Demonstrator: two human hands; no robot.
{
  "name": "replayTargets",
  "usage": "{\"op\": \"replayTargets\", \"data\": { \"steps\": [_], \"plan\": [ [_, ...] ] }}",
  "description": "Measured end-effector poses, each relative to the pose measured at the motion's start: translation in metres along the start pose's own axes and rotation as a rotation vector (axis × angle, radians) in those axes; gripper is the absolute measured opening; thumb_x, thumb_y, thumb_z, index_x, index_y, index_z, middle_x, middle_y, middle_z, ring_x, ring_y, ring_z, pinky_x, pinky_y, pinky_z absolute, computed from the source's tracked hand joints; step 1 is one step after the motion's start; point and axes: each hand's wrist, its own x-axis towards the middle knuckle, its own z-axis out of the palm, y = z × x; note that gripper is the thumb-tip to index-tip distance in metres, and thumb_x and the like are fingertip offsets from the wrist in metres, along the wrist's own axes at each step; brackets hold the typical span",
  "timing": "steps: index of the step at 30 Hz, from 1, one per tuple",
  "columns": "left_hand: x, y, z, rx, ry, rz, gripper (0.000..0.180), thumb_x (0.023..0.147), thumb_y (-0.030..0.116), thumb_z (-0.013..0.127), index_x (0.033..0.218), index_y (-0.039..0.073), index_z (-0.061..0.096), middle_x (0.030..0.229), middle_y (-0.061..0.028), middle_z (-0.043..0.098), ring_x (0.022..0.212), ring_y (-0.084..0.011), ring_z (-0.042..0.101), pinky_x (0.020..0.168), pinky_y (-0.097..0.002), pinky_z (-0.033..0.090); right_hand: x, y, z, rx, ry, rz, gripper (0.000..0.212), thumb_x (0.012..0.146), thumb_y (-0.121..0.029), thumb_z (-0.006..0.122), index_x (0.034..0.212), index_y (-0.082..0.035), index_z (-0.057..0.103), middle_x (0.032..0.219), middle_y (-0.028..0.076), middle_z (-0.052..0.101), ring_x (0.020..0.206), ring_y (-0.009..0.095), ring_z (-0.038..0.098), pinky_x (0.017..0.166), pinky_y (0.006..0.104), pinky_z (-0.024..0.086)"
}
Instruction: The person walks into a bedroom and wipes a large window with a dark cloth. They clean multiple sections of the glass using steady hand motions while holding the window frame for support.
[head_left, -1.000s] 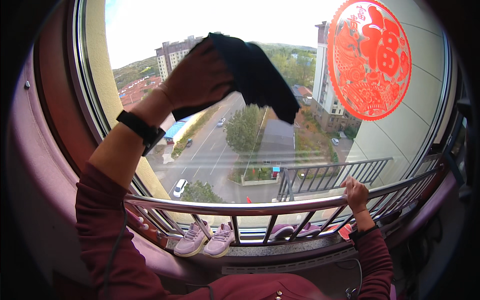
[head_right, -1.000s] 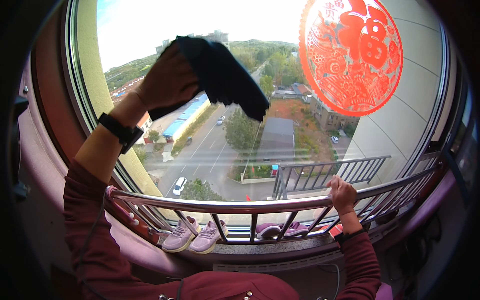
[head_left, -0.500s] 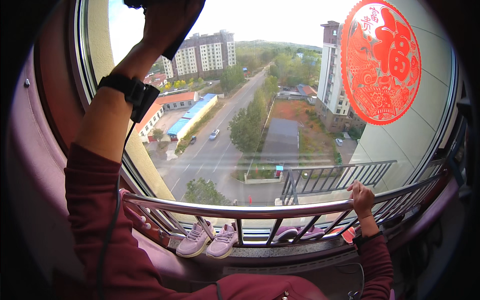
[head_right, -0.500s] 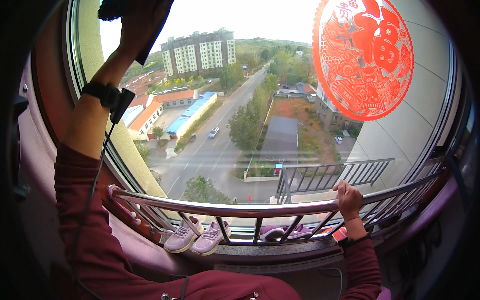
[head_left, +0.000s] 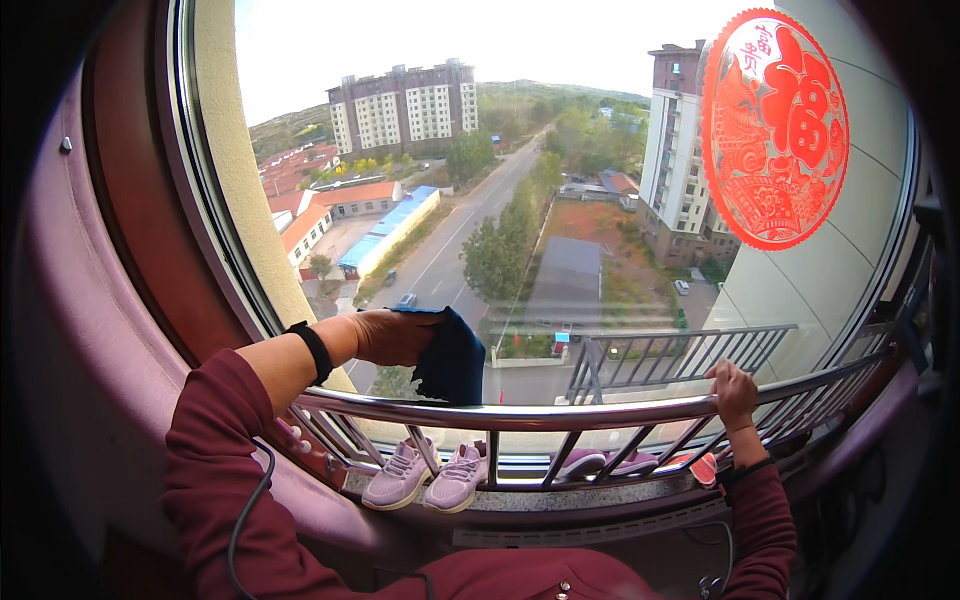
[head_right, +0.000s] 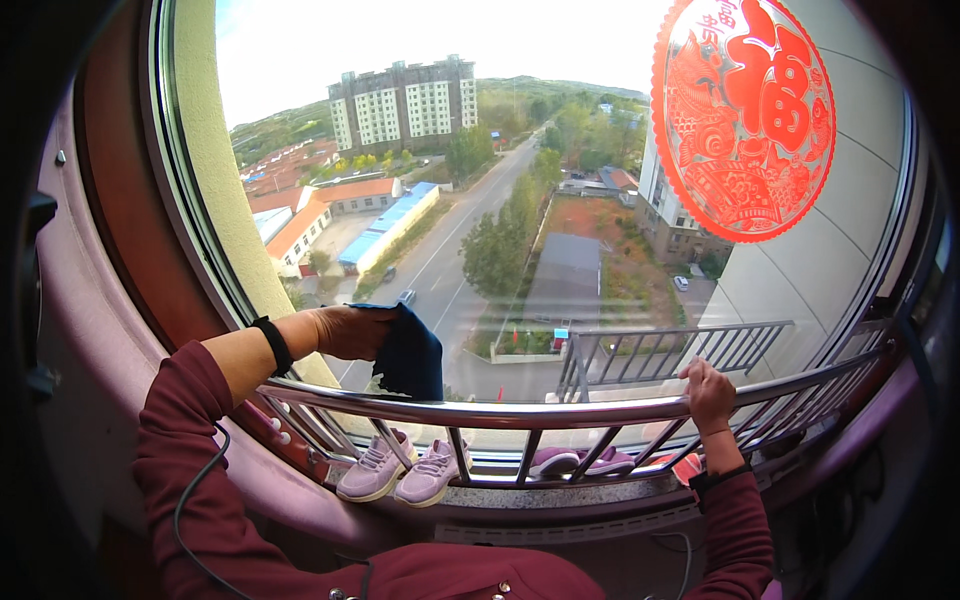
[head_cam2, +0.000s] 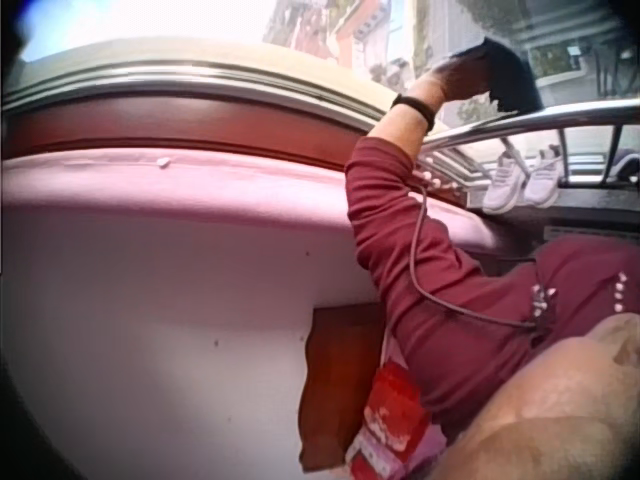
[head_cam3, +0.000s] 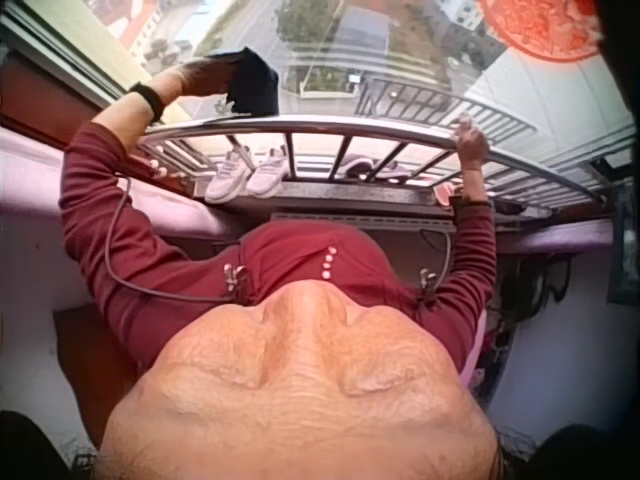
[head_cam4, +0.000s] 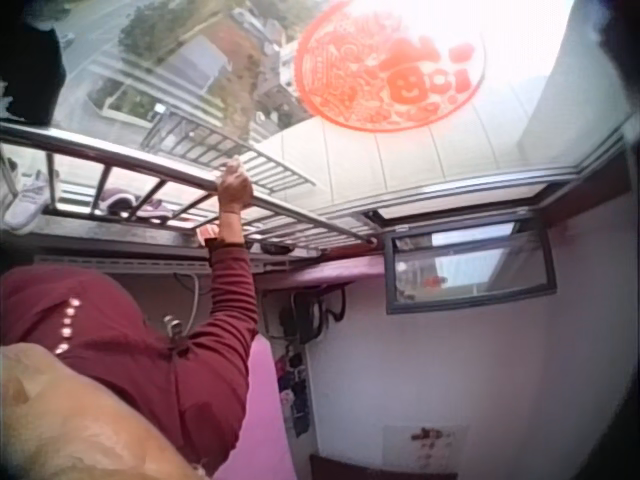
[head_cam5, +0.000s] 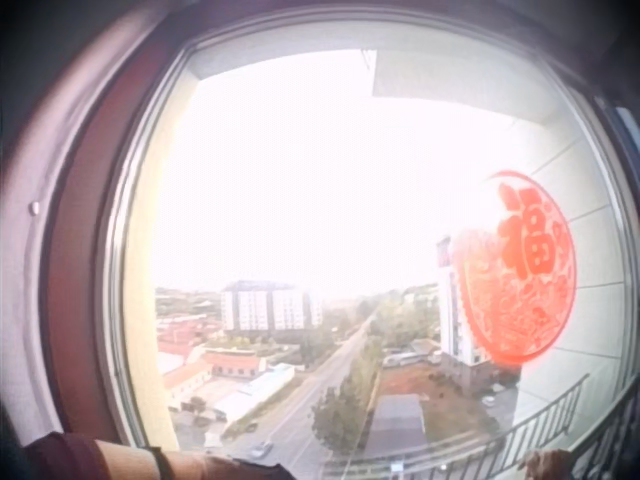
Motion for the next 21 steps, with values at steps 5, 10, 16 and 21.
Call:
{"op": "replayTargets", "data": {
  "steps": [5, 10, 16, 21],
  "plan": [
    [-0.005, -0.011, -0.004, 0.073, 0.107, 0.16, 0.014, 0.082, 0.02, 0.061, 0.076, 0.022, 0.073, 0.081, 0.0024, 0.066, 0.098, -0.0211, 0.064, 0.119, -0.0489, 0.028, -0.001, 0.0, -0.001, 0.018, 0.001, 0.014, 0.046, 0.105, -0.032, 0.038, 0.075, -0.014, 0.068, 0.056, 0.004, 0.062, 0.054, 0.028, 0.065, 0.057, 0.0427, 0.05],
    [-0.036, -0.066, -0.02, -0.174, 0.192, -0.325, 0.012, 0.088, 0.026, 0.06, 0.094, 0.02, 0.069, 0.103, -0.0003, 0.066, 0.111, -0.0232, 0.06, 0.116, -0.045, 0.033, 0.0, 0.002, 0.002, -0.036, 0.01, -0.021, 0.046, 0.105, -0.032, 0.036, 0.075, -0.015, 0.067, 0.053, 0.003, 0.061, 0.055, 0.028, 0.065, 0.057, 0.0428, 0.05],
    [-0.162, -0.21, -0.018, 0.409, 0.218, -1.252, 0.033, 0.094, 0.024, 0.06, 0.119, 0.004, 0.068, 0.116, -0.017, 0.065, 0.118, -0.0339, 0.058, 0.108, -0.0538, 0.038, 0.0, -0.002, -0.001, 0.009, -0.011, 0.033, 0.047, 0.104, -0.032, 0.037, 0.074, -0.015, 0.068, 0.054, 0.003, 0.061, 0.055, 0.028, 0.064, 0.058, 0.0422, 0.049],
    [-0.238, -0.277, -0.006, 0.575, 0.61, -1.388, 0.033, 0.105, 0.023, 0.05, 0.132, 0.005, 0.056, 0.122, -0.0223, 0.061, 0.113, -0.0427, 0.056, 0.1, -0.0494, 0.043, -0.001, -0.002, -0.001, -0.014, 0.02, 0.03, 0.048, 0.105, -0.032, 0.037, 0.074, -0.014, 0.068, 0.054, 0.003, 0.061, 0.054, 0.027, 0.064, 0.058, 0.0412, 0.049]
  ]
}}
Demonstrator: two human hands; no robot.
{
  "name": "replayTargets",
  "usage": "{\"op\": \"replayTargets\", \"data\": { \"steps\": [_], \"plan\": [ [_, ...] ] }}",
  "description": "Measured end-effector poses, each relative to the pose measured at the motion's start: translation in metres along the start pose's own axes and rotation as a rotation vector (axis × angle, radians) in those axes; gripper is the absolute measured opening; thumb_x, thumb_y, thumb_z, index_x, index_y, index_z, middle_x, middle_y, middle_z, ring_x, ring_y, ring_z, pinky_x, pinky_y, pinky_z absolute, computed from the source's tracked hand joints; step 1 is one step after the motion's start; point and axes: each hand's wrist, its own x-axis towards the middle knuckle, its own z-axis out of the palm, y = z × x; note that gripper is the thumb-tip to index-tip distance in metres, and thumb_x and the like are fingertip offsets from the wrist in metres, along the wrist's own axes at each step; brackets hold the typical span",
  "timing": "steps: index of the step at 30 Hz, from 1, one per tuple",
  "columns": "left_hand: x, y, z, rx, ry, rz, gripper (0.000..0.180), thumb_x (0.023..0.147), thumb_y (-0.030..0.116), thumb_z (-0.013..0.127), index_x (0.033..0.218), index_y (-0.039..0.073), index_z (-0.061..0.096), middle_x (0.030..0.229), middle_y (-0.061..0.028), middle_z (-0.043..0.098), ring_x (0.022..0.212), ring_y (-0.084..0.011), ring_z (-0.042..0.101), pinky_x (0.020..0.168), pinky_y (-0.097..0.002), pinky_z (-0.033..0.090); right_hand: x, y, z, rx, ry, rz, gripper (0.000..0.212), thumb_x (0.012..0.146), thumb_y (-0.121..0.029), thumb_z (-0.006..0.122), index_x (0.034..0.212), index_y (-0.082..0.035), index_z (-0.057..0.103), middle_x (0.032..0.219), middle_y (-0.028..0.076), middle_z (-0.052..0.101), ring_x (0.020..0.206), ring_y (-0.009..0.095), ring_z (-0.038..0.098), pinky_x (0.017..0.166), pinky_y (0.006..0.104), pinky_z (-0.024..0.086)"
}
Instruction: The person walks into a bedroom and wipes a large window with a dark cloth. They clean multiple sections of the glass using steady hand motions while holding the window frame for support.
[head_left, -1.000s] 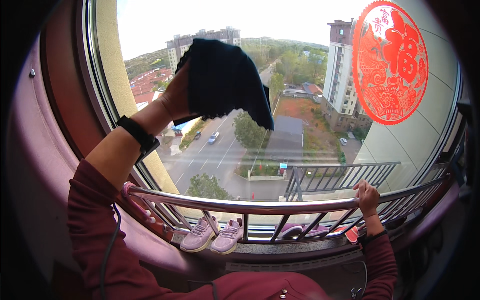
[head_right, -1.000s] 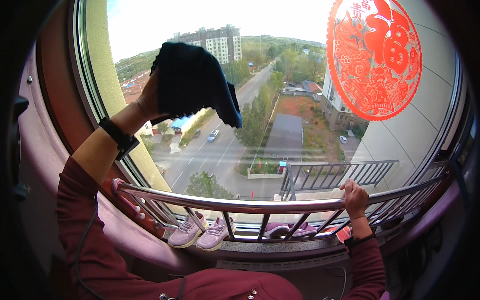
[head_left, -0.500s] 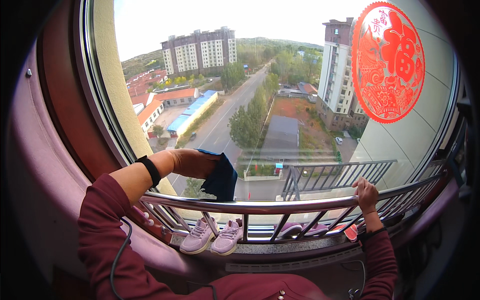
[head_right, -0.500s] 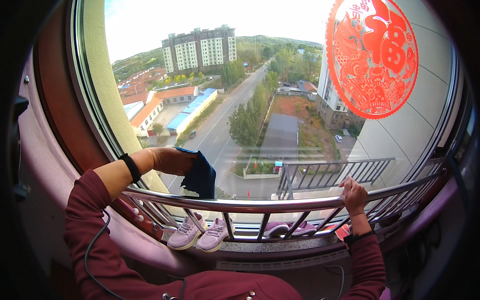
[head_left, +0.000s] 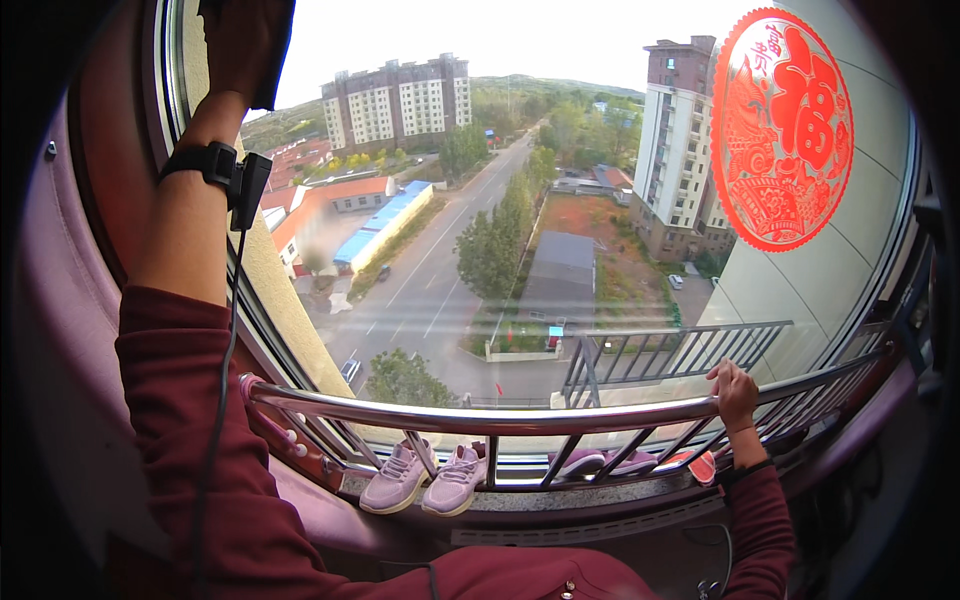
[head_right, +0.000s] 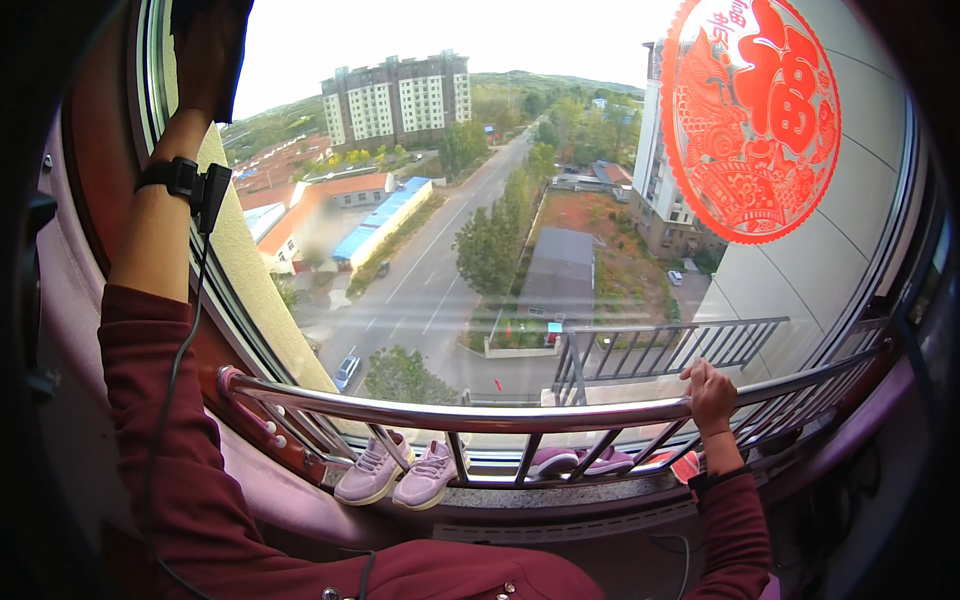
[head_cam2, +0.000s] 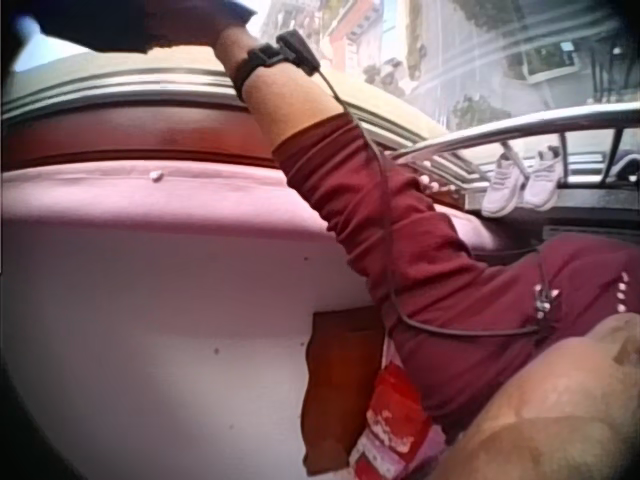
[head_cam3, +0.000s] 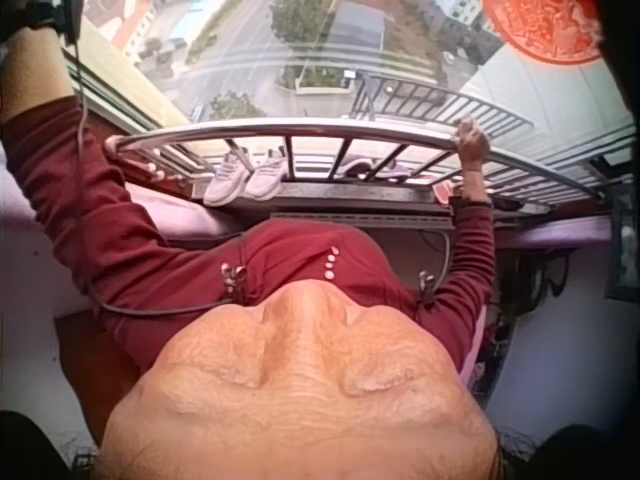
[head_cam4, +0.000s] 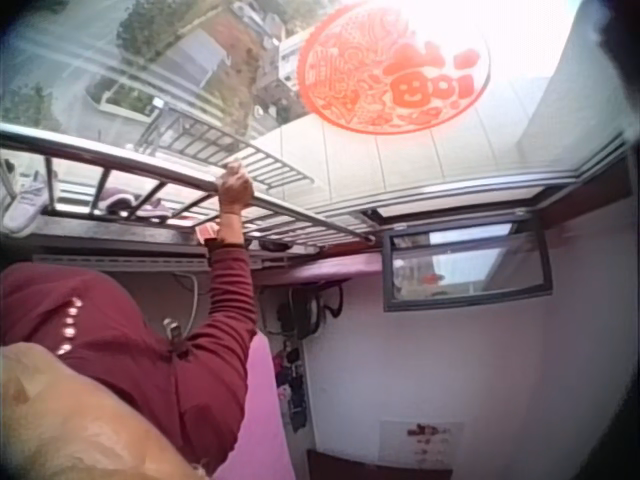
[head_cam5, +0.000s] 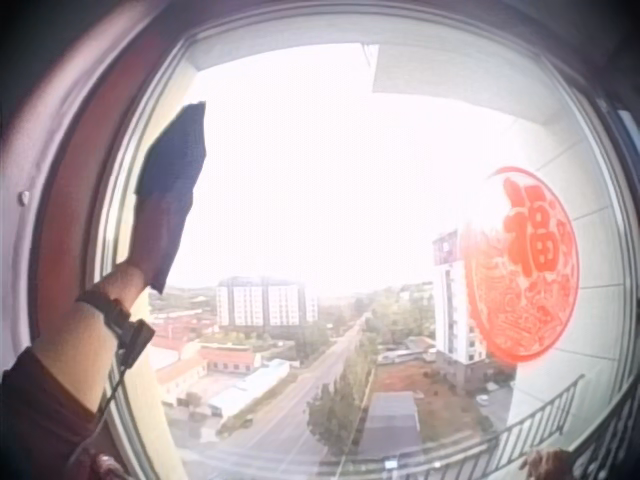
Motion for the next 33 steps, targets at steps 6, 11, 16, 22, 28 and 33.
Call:
{"op": "replayTargets", "data": {
  "steps": [6, 11, 16, 22, 28, 33],
  "plan": [
    [-0.018, 0.071, -0.025, -0.284, 0.137, 0.016, 0.044, 0.104, 0.021, 0.055, 0.146, 0.008, 0.049, 0.133, -0.0244, 0.057, 0.124, -0.0405, 0.053, 0.109, -0.0458, 0.038, 0.0, 0.002, 0.001, -0.01, 0.008, -0.022, 0.048, 0.106, -0.032, 0.039, 0.074, -0.013, 0.068, 0.053, 0.003, 0.061, 0.054, 0.027, 0.064, 0.058, 0.0411, 0.049],
    [-0.126, 0.127, -0.086, -0.296, -0.383, 0.216, 0.048, 0.097, 0.037, 0.061, 0.136, 0.009, 0.062, 0.134, -0.0195, 0.061, 0.126, -0.0393, 0.054, 0.109, -0.0525, 0.039, 0.001, 0.002, 0.002, 0.006, -0.018, 0.002, 0.047, 0.106, -0.032, 0.039, 0.074, -0.013, 0.068, 0.053, 0.004, 0.061, 0.054, 0.028, 0.064, 0.058, 0.0413, 0.049],
    [-0.204, 0.165, -0.121, -1.556, -0.965, -0.216, 0.057, 0.099, 0.046, 0.056, 0.146, 0.013, 0.05, 0.142, -0.0083, 0.059, 0.135, -0.0261, 0.05, 0.12, -0.0477, 0.031, 0.001, 0.006, 0.002, 0.032, -0.027, 0.012, 0.046, 0.105, -0.03, 0.038, 0.075, -0.012, 0.067, 0.054, 0.004, 0.061, 0.055, 0.028, 0.064, 0.059, 0.0417, 0.049],
    [-0.226, 0.193, -0.147, -0.698, -0.549, 1.004, 0.028, 0.088, 0.03, 0.06, 0.111, 0.02, 0.07, 0.124, -0.0041, 0.065, 0.129, -0.0251, 0.053, 0.12, -0.0464, 0.028, 0.001, 0.009, 0.002, 0.032, -0.014, -0.006, 0.044, 0.103, -0.029, 0.039, 0.075, -0.012, 0.067, 0.054, 0.003, 0.061, 0.055, 0.029, 0.064, 0.06, 0.0421, 0.05],
    [-0.191, 0.203, -0.148, -0.658, -0.583, 1.35, 0.013, 0.088, 0.024, 0.058, 0.092, 0.022, 0.07, 0.101, 0.0007, 0.067, 0.116, -0.0221, 0.06, 0.117, -0.0451, 0.032, -0.001, 0.016, 0.006, 0.076, 0.019, 0.008, 0.044, 0.104, -0.029, 0.039, 0.075, -0.011, 0.068, 0.053, 0.004, 0.06, 0.053, 0.028, 0.063, 0.058, 0.0413, 0.049],
    [-0.116, 0.16, -0.117, -0.687, -0.444, 0.566, 0.034, 0.09, 0.034, 0.063, 0.119, 0.017, 0.07, 0.128, -0.0045, 0.066, 0.125, -0.0263, 0.058, 0.111, -0.0446, 0.04, 0.002, 0.023, 0.009, 0.086, 0.011, -0.003, 0.045, 0.105, -0.028, 0.04, 0.074, -0.009, 0.067, 0.051, 0.005, 0.058, 0.052, 0.026, 0.062, 0.056, 0.0402, 0.047]
  ]
}}
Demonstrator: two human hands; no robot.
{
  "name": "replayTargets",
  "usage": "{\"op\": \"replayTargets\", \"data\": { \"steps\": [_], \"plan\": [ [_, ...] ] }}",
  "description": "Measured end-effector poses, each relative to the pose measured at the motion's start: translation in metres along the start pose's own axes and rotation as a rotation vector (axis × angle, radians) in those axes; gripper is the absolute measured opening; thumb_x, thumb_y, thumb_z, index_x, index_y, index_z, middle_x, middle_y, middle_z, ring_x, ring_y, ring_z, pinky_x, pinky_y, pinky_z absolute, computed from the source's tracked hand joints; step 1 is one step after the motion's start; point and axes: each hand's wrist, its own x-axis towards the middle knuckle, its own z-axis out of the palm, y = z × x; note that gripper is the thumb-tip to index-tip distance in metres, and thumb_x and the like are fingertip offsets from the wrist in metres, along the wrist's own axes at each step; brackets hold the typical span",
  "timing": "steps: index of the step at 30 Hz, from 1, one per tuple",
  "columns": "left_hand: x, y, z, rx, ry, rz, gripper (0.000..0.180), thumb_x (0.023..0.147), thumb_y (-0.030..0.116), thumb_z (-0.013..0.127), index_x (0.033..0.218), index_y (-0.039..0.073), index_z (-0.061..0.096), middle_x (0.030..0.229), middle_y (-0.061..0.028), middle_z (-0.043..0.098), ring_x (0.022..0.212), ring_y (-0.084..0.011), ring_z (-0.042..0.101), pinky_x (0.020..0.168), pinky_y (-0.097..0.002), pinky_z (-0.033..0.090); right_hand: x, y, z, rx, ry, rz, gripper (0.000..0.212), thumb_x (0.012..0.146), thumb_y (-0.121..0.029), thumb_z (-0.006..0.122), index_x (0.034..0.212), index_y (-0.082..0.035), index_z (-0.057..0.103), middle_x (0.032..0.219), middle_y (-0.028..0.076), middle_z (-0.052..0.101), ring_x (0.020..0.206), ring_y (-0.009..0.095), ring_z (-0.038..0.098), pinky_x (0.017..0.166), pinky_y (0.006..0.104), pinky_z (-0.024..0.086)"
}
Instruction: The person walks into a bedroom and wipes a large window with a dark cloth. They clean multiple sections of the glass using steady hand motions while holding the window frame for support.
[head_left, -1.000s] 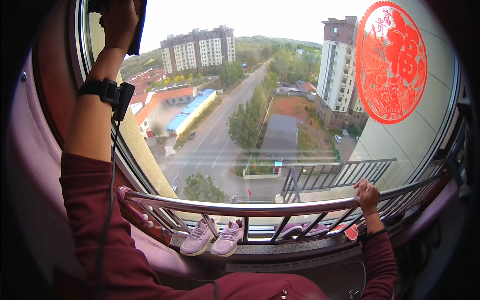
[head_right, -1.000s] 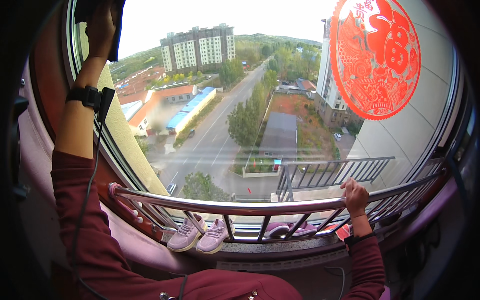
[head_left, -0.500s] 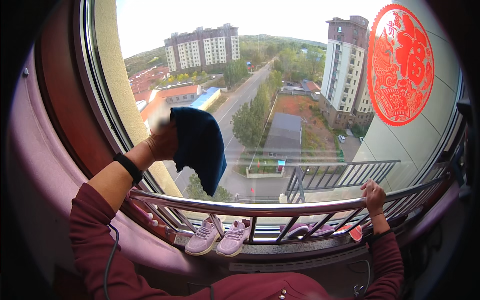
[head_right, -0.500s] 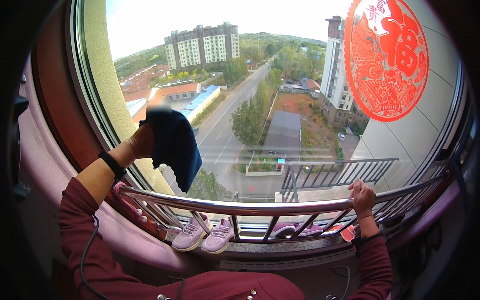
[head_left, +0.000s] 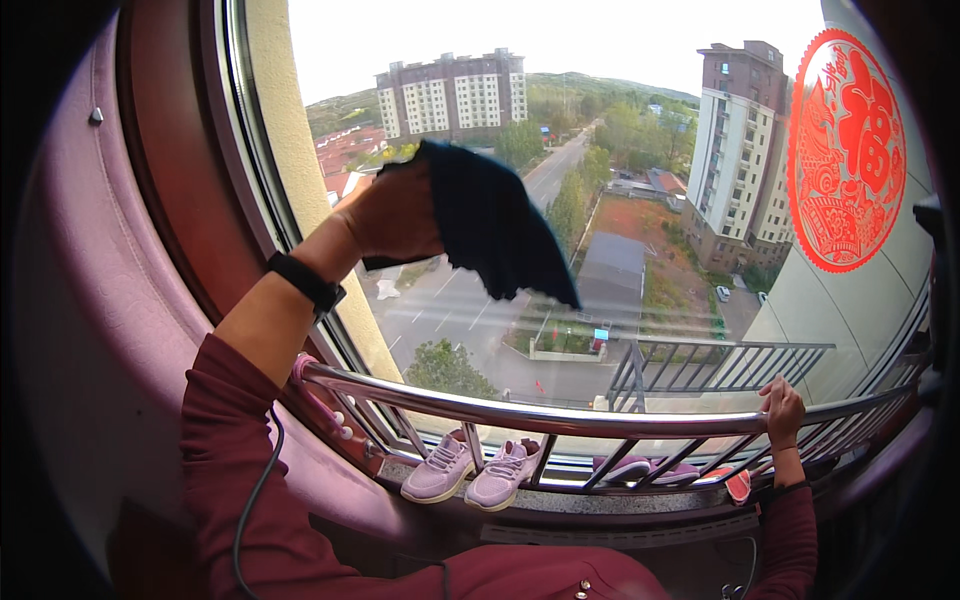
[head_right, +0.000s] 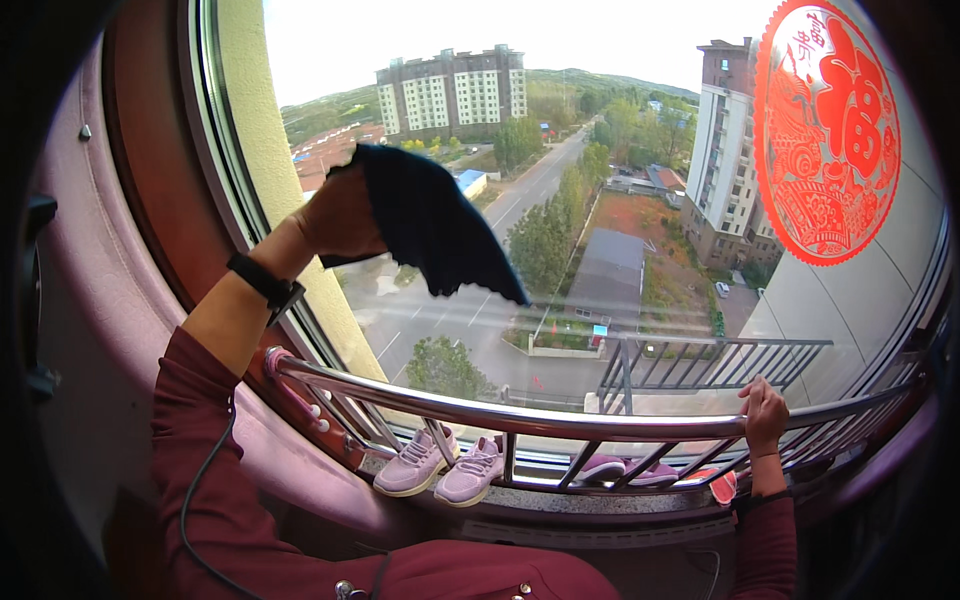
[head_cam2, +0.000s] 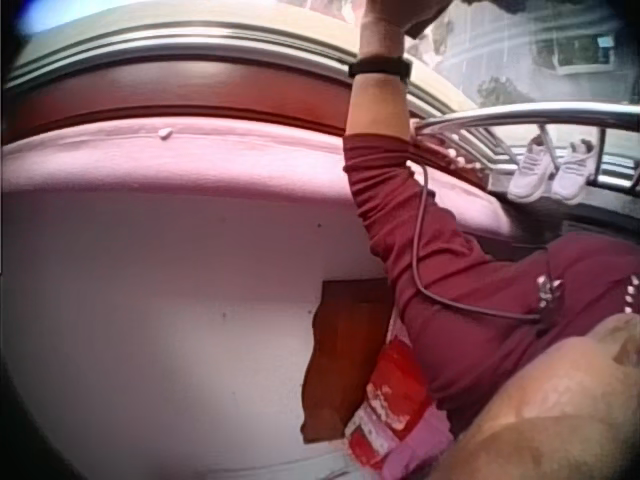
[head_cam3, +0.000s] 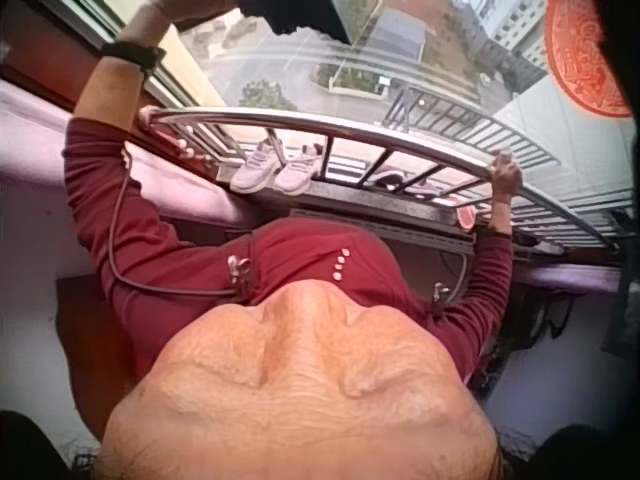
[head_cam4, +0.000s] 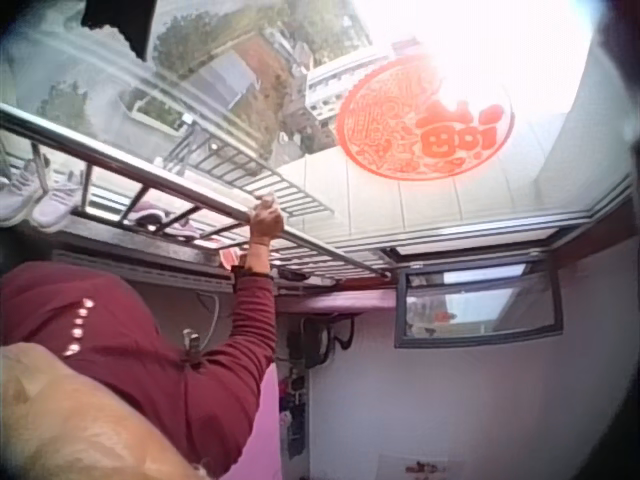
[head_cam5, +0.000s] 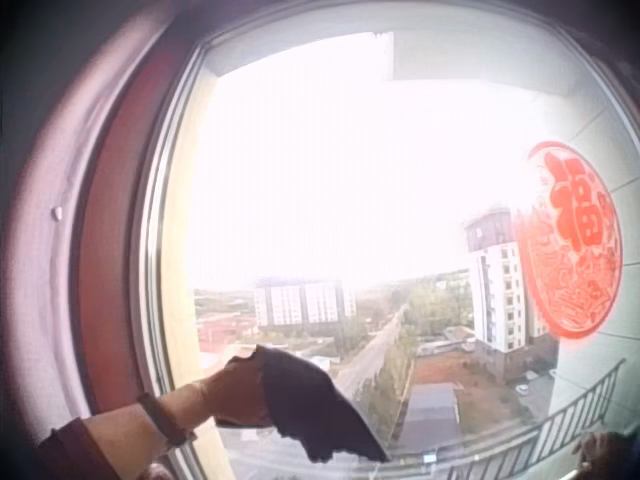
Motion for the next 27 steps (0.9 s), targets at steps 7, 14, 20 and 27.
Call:
{"op": "replayTargets", "data": {
  "steps": [7, 14, 20, 27],
  "plan": [
    [0.0, -0.168, -0.076, 0.411, 0.303, -0.674, 0.044, 0.104, 0.042, 0.048, 0.122, 0.007, 0.065, 0.122, -0.0207, 0.065, 0.116, -0.04, 0.06, 0.104, -0.0483, 0.044, 0.001, 0.007, 0.002, 0.008, 0.019, -0.025, 0.051, 0.108, -0.031, 0.038, 0.074, -0.007, 0.066, 0.049, 0.005, 0.057, 0.049, 0.023, 0.061, 0.056, 0.0378, 0.047],
    [-0.027, -0.167, -0.046, 0.191, 0.55, -0.995, 0.052, 0.107, 0.046, 0.037, 0.127, 0.006, 0.063, 0.125, -0.0259, 0.063, 0.12, -0.0429, 0.057, 0.105, -0.0496, 0.043, 0.001, 0.009, 0.004, 0.008, 0.034, -0.036, 0.051, 0.109, -0.031, 0.039, 0.074, -0.007, 0.066, 0.048, 0.005, 0.056, 0.047, 0.022, 0.059, 0.054, 0.037, 0.046],
    [-0.094, -0.084, 0.008, 0.22, 0.492, -1.137, 0.058, 0.109, 0.046, 0.031, 0.139, 0.0, 0.052, 0.132, -0.0289, 0.058, 0.124, -0.0462, 0.053, 0.108, -0.0503, 0.039, 0.001, 0.015, 0.006, -0.029, 0.02, -0.003, 0.05, 0.109, -0.033, 0.038, 0.075, -0.008, 0.065, 0.05, 0.005, 0.056, 0.048, 0.022, 0.059, 0.054, 0.0386, 0.044],
    [-0.106, 0.022, 0.068, 0.185, 0.592, -1.497, 0.06, 0.109, 0.041, 0.037, 0.153, 0.001, 0.032, 0.149, -0.0301, 0.045, 0.142, -0.0457, 0.036, 0.119, -0.0484, 0.027, 0.003, 0.021, 0.009, 0.017, -0.032, 0.016, 0.049, 0.108, -0.033, 0.038, 0.076, -0.007, 0.065, 0.053, 0.006, 0.059, 0.051, 0.024, 0.061, 0.057, 0.0407, 0.046]
  ]
}}
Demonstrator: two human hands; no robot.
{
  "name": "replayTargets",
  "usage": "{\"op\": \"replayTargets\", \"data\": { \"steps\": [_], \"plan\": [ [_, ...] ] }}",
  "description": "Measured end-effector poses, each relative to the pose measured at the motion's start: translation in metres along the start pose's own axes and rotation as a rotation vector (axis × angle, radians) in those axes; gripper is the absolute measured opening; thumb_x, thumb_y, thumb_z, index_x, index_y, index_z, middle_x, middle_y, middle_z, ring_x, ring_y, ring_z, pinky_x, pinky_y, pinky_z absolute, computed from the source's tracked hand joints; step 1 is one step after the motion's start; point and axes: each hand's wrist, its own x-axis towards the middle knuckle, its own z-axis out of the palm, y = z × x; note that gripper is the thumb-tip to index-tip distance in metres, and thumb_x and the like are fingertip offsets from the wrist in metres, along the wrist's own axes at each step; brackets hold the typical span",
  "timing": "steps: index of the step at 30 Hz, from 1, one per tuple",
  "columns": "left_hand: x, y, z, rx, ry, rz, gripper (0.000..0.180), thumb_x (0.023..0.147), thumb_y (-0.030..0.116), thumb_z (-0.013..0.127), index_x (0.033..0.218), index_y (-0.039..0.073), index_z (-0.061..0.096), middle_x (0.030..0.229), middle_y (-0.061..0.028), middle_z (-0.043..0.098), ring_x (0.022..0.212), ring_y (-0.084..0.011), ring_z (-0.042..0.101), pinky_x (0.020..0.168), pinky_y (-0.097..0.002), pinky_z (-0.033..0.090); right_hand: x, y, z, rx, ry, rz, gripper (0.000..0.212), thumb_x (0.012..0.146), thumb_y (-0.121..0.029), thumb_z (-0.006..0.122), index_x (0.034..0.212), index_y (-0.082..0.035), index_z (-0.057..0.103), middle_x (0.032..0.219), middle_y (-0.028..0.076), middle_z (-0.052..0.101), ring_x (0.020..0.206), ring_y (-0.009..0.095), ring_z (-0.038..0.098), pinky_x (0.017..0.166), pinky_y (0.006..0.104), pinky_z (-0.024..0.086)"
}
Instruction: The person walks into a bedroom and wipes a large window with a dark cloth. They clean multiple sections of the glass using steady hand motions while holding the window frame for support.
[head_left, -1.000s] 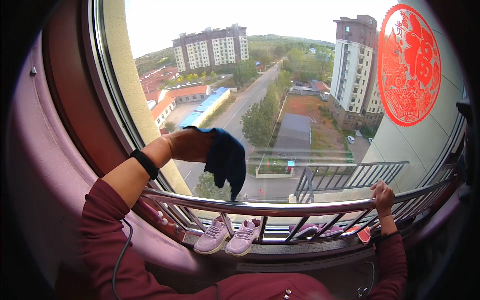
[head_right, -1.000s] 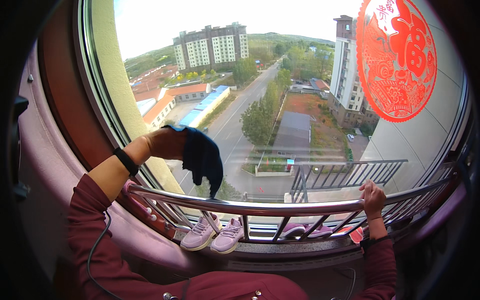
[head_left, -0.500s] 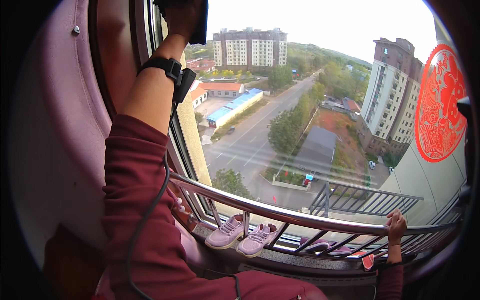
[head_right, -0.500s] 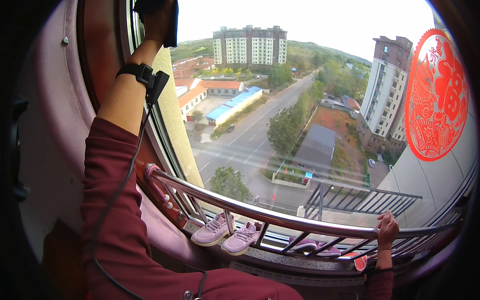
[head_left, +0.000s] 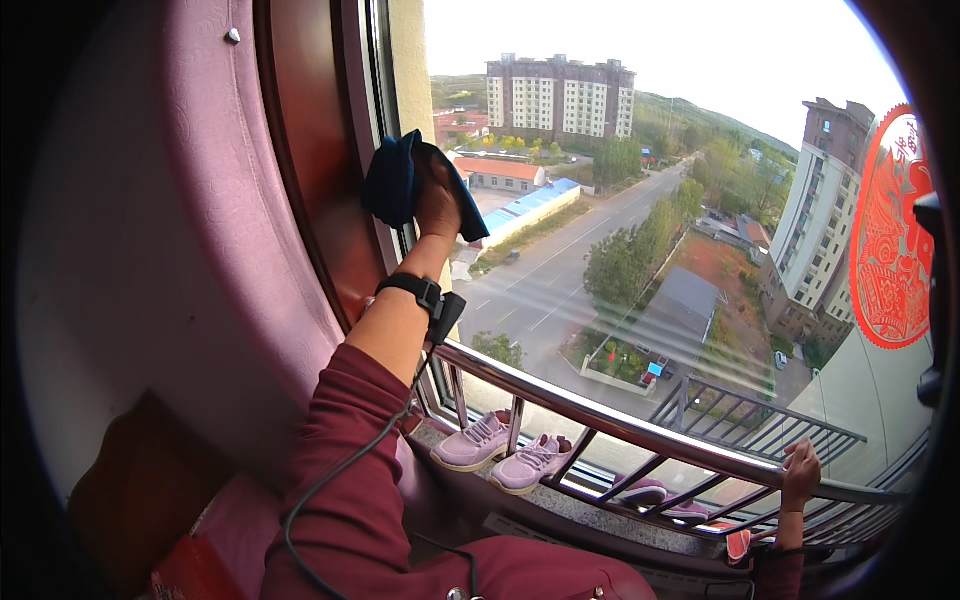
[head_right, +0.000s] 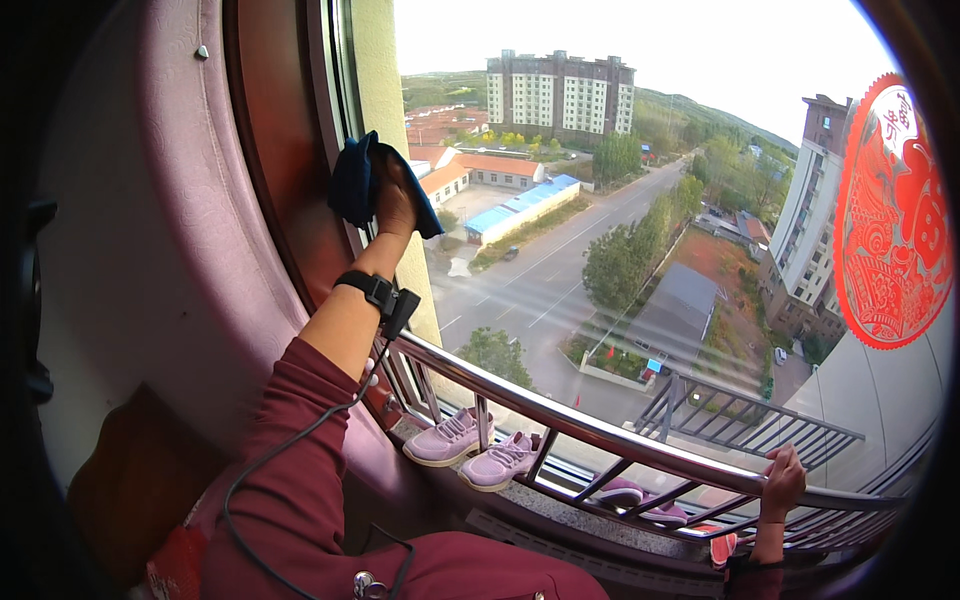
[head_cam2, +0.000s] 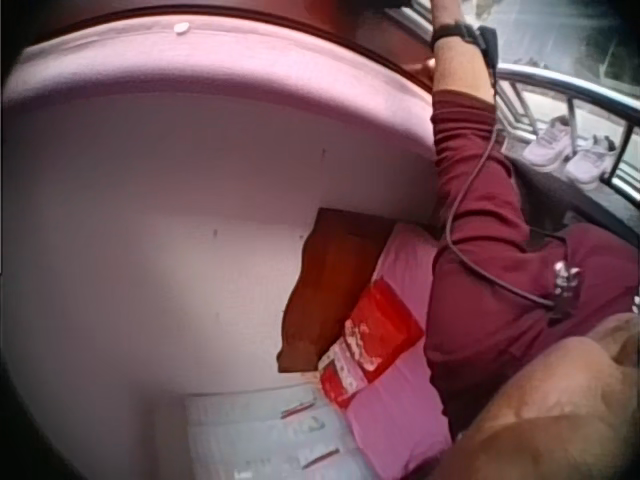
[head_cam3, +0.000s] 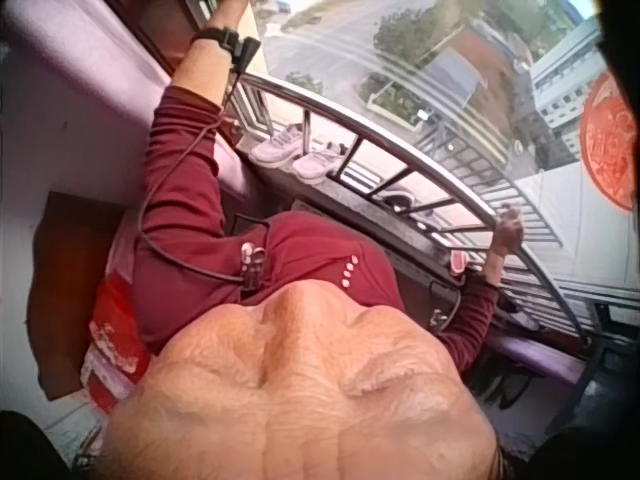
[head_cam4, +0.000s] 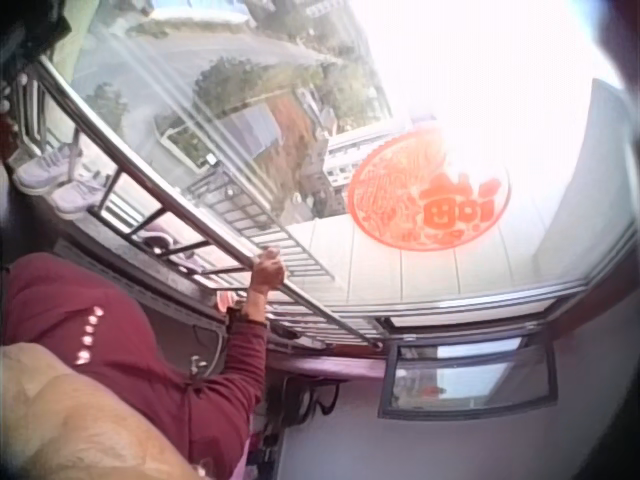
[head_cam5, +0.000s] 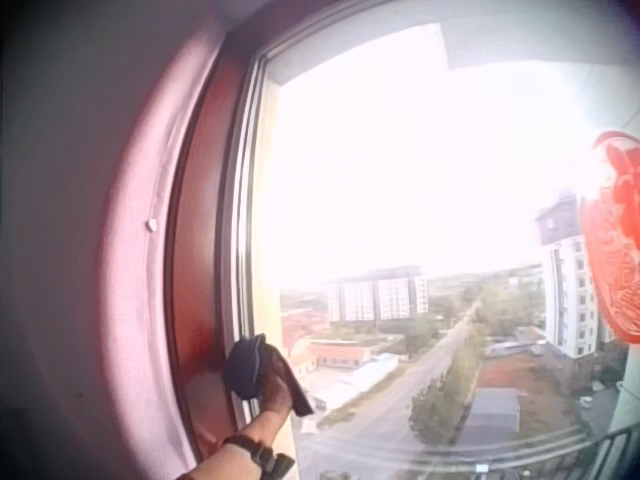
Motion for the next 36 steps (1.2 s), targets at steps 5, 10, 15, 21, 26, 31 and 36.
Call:
{"op": "replayTargets", "data": {
  "steps": [5, 10, 15, 21, 26, 31, 36],
  "plan": [
    [-0.048, 0.016, -0.004, -0.002, -0.011, -0.383, 0.067, 0.108, 0.047, 0.034, 0.156, 0.0, 0.027, 0.153, -0.032, 0.04, 0.145, -0.0459, 0.034, 0.121, -0.0462, 0.026, -0.001, -0.003, -0.001, -0.013, -0.018, -0.058, 0.048, 0.108, -0.033, 0.038, 0.078, -0.007, 0.065, 0.058, 0.007, 0.061, 0.053, 0.024, 0.063, 0.056, 0.0404, 0.046],
    [-0.095, 0.007, 0.006, 0.139, 0.061, -0.869, 0.059, 0.106, 0.048, 0.037, 0.135, 0.0, 0.054, 0.131, -0.028, 0.061, 0.126, -0.0431, 0.053, 0.105, -0.0536, 0.042, -0.003, -0.01, -0.002, 0.003, -0.027, -0.067, 0.048, 0.108, -0.034, 0.037, 0.079, -0.008, 0.066, 0.058, 0.006, 0.06, 0.055, 0.022, 0.064, 0.056, 0.0392, 0.046],
    [-0.149, -0.001, 0.029, 0.309, 0.317, -1.6, 0.064, 0.099, 0.058, 0.04, 0.112, 0.003, 0.069, 0.122, -0.0209, 0.066, 0.112, -0.0407, 0.061, 0.101, -0.0539, 0.045, -0.005, -0.014, -0.001, 0.021, -0.01, -0.055, 0.048, 0.108, -0.034, 0.038, 0.078, -0.01, 0.067, 0.056, 0.007, 0.06, 0.054, 0.025, 0.064, 0.056, 0.0397, 0.047],
    [-0.167, 0.038, 0.006, 0.413, -0.194, -1.629, 0.042, 0.099, 0.036, 0.051, 0.127, 0.006, 0.062, 0.134, -0.0193, 0.061, 0.121, -0.0376, 0.06, 0.106, -0.0503, 0.046, -0.008, -0.025, -0.005, -0.007, 0.022, -0.123, 0.049, 0.109, -0.031, 0.038, 0.077, -0.009, 0.067, 0.056, 0.008, 0.06, 0.054, 0.026, 0.064, 0.055, 0.0407, 0.046],
    [-0.121, 0.052, -0.005, 0.399, -0.314, -1.522, 0.037, 0.1, 0.024, 0.055, 0.133, 0.007, 0.059, 0.138, -0.0185, 0.059, 0.124, -0.0353, 0.06, 0.106, -0.0484, 0.048, -0.008, -0.034, -0.009, 0.02, 0.023, -0.14, 0.047, 0.109, -0.029, 0.039, 0.076, -0.01, 0.067, 0.055, 0.008, 0.059, 0.054, 0.029, 0.064, 0.055, 0.042, 0.047],
    [-0.032, 0.075, 0.022, 0.241, 0.218, -1.208, 0.048, 0.1, 0.04, 0.041, 0.11, 0.002, 0.068, 0.112, -0.0221, 0.064, 0.107, -0.0387, 0.061, 0.099, -0.0528, 0.044, -0.008, -0.037, -0.01, -0.01, 0.026, -0.115, 0.047, 0.108, -0.029, 0.039, 0.076, -0.01, 0.067, 0.053, 0.008, 0.057, 0.054, 0.03, 0.063, 0.055, 0.0423, 0.046],
    [0.11, 0.135, 0.038, 0.336, 0.198, -0.536, 0.044, 0.101, 0.039, 0.039, 0.105, 0.001, 0.061, 0.109, -0.0216, 0.062, 0.105, -0.0382, 0.058, 0.098, -0.0536, 0.04, -0.008, -0.04, -0.012, 0.014, 0.014, -0.076, 0.046, 0.108, -0.029, 0.039, 0.077, -0.01, 0.067, 0.053, 0.008, 0.058, 0.055, 0.03, 0.064, 0.054, 0.0427, 0.046]
  ]
}}
